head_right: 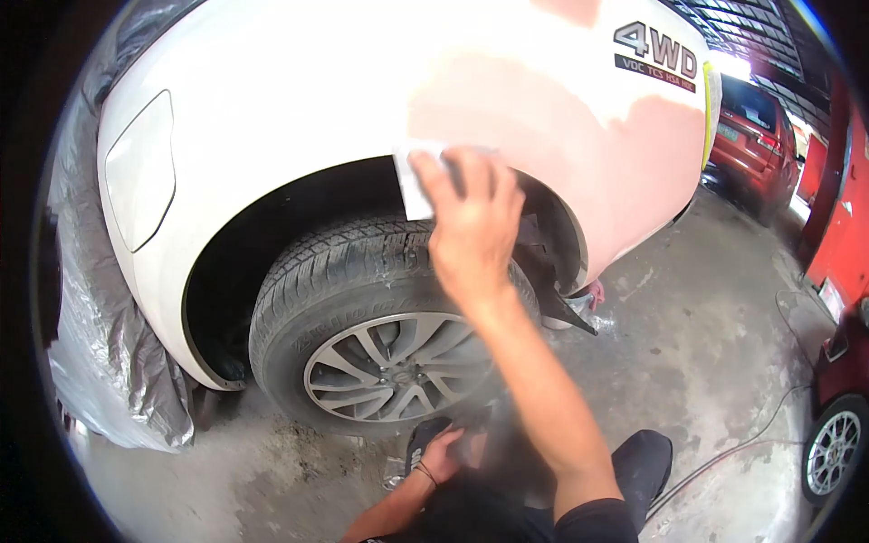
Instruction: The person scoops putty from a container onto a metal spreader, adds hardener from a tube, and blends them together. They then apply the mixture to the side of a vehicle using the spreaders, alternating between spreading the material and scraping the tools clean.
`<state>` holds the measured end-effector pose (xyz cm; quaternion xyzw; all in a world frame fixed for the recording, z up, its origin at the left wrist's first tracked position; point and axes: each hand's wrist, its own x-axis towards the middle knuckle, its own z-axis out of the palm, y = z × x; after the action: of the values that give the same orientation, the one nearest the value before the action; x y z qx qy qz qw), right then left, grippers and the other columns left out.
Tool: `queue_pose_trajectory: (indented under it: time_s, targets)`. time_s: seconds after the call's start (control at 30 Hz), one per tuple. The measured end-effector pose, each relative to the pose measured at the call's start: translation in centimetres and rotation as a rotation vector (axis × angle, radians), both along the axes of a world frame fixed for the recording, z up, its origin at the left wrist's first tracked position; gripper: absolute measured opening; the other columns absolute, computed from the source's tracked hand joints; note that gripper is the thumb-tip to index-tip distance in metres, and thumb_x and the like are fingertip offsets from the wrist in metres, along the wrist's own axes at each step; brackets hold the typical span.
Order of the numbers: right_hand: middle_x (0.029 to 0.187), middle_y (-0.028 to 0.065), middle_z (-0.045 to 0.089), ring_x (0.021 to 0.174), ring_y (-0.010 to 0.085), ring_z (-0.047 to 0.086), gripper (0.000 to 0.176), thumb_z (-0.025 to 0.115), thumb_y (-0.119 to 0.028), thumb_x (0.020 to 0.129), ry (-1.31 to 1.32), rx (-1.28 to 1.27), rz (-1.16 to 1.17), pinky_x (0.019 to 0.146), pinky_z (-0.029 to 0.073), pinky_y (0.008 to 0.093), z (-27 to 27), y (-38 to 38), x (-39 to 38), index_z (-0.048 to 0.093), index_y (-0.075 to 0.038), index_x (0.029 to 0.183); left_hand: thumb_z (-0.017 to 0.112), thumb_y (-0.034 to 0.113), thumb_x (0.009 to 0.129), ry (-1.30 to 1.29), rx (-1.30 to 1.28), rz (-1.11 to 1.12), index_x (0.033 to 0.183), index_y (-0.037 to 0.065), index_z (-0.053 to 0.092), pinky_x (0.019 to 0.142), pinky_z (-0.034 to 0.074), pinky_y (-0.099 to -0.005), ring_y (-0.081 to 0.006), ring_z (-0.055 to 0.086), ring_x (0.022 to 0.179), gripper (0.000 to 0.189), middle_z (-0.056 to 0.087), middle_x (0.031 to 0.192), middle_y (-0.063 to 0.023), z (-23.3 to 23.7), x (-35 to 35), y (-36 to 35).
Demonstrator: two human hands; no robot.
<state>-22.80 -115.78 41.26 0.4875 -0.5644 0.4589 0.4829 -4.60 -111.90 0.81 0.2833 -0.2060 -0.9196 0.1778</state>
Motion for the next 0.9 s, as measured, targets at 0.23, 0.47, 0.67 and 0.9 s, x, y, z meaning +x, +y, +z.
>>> queue_pose_trajectory:
  time_s: [0.23, 0.47, 0.67, 0.9]
  targets:
    - [0.138, 0.014, 0.07, 0.128, 0.0403, 0.061, 0.063, 0.059, 0.005, 0.088, -0.129, -0.095, 0.081, 0.111, 0.048, 0.0509, 1.2, 4.9, -6.6, 0.07, -0.017, 0.145, 0.066, 0.019, 0.108, -0.02, -0.001, -0.084, 0.149, 0.008, 0.061, 0.106, 0.058, -0.0486, -0.0292, 0.07, 0.127, 0.042, 0.071, 0.14, -0.0114, -3.6, 1.4, 0.3]
    - [0.142, 0.0158, 0.069, 0.133, 0.0381, 0.062, 0.04, 0.055, -0.007, 0.109, -0.185, 0.035, 0.257, 0.116, 0.048, 0.0467, 8.7, 6.0, -15.4, 0.071, -0.015, 0.145, 0.067, 0.022, 0.107, 0.007, 0.02, -0.131, 0.148, 0.007, 0.061, 0.101, 0.058, -0.0464, -0.0289, 0.07, 0.123, 0.044, 0.071, 0.139, -0.0128, -3.8, 1.5, 0.4]
    - [0.146, 0.0124, 0.068, 0.133, 0.0383, 0.062, 0.039, 0.053, -0.01, 0.112, -0.133, 0.037, 0.206, 0.117, 0.048, 0.0469, 9.2, 4.4, -15.5, 0.072, -0.017, 0.144, 0.07, 0.015, 0.105, 0.029, 0.134, -0.133, 0.146, 0.007, 0.062, 0.11, 0.057, -0.0475, -0.0301, 0.07, 0.127, 0.042, 0.072, 0.139, -0.0125, -4.6, 1.4, 0.3]
    - [0.147, 0.0143, 0.068, 0.132, 0.0396, 0.062, 0.044, 0.052, -0.005, 0.107, -0.146, 0.09, 0.154, 0.116, 0.049, 0.0487, 7.8, 5.0, -14.3, 0.072, -0.017, 0.144, 0.067, 0.026, 0.107, -0.023, 0.036, -0.1, 0.14, 0.0, 0.066, 0.099, 0.059, -0.0438, -0.0289, 0.073, 0.118, 0.041, 0.074, 0.132, -0.0147, -4.9, 1.0, 0.7]
